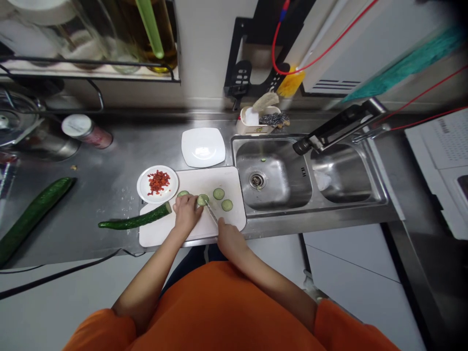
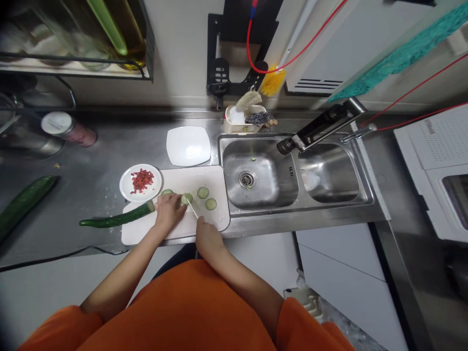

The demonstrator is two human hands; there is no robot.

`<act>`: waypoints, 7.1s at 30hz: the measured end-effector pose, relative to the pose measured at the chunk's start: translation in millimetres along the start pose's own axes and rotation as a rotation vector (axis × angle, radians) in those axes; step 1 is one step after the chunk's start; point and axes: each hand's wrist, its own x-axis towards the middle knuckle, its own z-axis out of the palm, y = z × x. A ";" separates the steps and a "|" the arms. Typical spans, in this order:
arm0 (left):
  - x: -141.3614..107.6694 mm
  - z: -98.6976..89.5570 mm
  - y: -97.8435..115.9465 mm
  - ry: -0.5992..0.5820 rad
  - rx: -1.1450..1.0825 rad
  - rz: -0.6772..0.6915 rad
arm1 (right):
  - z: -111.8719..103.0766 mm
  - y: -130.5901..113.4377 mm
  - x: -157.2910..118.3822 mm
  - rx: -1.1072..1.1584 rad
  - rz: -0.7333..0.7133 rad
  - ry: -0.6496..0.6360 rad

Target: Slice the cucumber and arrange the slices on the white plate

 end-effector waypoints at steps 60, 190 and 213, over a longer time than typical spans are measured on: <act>12.5 -42.3 -28.4 0.001 0.050 -0.044 | -2.5 29.6 -30.7 0.062 0.080 -0.136; 20.9 -14.3 13.8 -0.113 -0.172 0.001 | -6.6 32.6 -30.0 0.109 0.114 -0.125; 25.0 -42.2 -37.0 0.099 0.074 -0.127 | -1.1 32.2 -23.2 0.099 0.097 -0.124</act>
